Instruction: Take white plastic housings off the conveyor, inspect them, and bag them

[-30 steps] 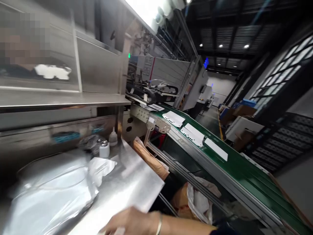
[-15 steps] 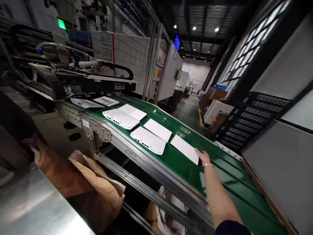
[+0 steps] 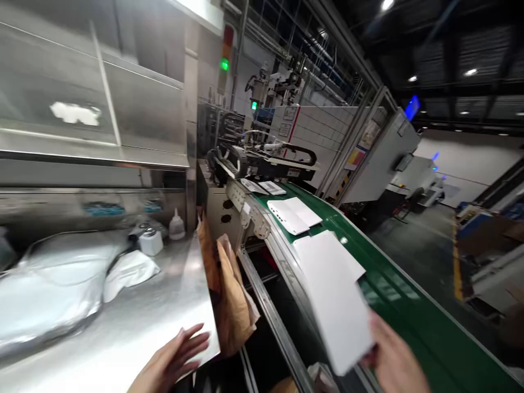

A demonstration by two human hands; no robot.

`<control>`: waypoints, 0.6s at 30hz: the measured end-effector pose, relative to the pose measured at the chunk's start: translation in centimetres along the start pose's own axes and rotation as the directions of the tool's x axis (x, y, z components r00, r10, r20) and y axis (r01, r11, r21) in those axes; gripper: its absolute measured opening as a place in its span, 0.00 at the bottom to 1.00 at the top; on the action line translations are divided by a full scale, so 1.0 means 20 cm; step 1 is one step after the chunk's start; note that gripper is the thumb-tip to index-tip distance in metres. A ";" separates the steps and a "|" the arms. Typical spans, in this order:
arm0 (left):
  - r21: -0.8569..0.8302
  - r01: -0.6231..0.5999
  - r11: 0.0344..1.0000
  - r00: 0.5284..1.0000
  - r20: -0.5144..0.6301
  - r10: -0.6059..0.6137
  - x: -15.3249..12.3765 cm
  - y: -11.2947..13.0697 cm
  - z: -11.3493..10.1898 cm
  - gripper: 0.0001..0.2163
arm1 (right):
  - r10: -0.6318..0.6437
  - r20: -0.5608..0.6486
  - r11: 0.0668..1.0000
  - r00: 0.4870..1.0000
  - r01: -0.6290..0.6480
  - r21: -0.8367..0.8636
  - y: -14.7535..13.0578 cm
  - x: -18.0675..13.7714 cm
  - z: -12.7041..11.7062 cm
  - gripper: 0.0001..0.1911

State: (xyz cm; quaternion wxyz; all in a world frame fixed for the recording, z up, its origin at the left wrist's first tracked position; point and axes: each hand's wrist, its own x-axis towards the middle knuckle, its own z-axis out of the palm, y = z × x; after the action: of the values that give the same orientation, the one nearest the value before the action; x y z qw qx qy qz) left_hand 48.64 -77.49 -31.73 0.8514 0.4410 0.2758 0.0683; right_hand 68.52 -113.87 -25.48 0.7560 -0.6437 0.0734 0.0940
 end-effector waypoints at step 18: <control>-0.594 -0.103 0.798 0.981 -0.192 -0.017 -0.42 0.48 -1.19 0.24 | 0.331 0.606 0.941 0.723 -0.206 -0.269 1.01 -1.30 1.89 0.29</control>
State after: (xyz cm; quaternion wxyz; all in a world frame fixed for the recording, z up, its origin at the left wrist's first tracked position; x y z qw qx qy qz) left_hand 30.16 -57.79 -31.59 0.9155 0.1460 0.3087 0.2129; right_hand 38.20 -74.61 -32.69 0.6505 -0.6210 -0.1063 0.4240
